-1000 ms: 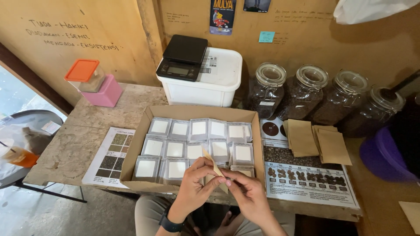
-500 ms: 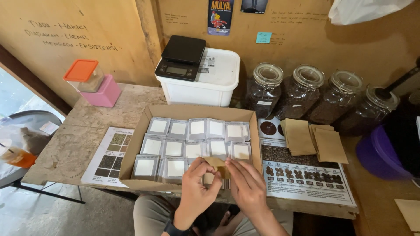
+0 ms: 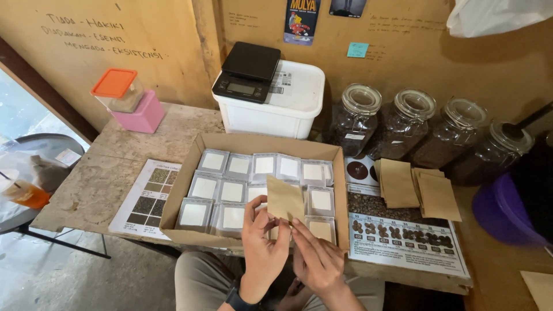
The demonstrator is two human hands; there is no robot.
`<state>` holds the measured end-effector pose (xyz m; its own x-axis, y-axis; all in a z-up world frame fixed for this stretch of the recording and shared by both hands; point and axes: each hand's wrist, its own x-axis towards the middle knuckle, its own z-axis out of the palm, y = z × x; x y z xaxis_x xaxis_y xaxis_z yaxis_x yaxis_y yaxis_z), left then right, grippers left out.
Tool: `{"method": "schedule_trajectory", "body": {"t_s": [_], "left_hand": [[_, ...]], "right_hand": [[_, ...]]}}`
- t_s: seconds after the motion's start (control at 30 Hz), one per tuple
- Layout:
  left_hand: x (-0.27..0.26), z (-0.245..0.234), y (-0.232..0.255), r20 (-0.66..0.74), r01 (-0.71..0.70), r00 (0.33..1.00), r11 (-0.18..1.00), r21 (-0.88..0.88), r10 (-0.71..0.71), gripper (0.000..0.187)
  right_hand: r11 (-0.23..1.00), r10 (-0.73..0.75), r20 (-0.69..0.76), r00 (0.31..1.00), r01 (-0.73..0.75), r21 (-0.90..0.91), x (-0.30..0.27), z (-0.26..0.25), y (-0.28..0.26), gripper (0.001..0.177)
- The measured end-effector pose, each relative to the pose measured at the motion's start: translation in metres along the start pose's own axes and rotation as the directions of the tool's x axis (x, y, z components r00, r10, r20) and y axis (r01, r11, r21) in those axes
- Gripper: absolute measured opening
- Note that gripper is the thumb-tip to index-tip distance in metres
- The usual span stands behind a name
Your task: The person folds small paper filter bags and places them into a cardboard box containing square filter frames.
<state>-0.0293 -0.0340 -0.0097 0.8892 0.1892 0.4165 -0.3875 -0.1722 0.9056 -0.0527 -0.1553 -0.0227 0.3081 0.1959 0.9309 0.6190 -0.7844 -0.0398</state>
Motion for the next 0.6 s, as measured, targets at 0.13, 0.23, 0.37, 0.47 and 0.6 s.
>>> {"method": "schedule_trajectory", "body": {"t_s": [0.13,0.23,0.37,0.47,0.6], "left_hand": [[0.0,0.0,0.004,-0.01,-0.033,0.999,0.999,0.016,0.033,0.006],[0.0,0.0,0.002,-0.02,-0.083,0.996,0.995,0.051,0.085,0.01],[-0.001,0.0,0.007,-0.01,-0.08,0.997,0.996,0.032,0.08,0.008],[-0.002,-0.001,0.005,-0.004,-0.085,0.996,0.994,0.07,0.086,0.006],[-0.002,-0.002,0.008,-0.007,-0.088,0.996,0.993,0.084,0.088,0.007]], "right_hand": [[0.999,-0.04,-0.034,0.999,0.04,-0.009,-0.015,0.003,0.006,0.02],[0.992,-0.047,-0.09,0.995,0.057,0.116,-0.004,-0.002,0.001,0.012],[0.983,0.065,-0.001,0.998,-0.063,0.172,0.0,-0.005,-0.003,0.021],[0.977,0.106,0.032,0.994,-0.11,0.181,0.013,-0.009,-0.009,0.014],[0.97,0.152,0.062,0.986,-0.161,0.184,0.005,-0.008,-0.007,0.02]]}}
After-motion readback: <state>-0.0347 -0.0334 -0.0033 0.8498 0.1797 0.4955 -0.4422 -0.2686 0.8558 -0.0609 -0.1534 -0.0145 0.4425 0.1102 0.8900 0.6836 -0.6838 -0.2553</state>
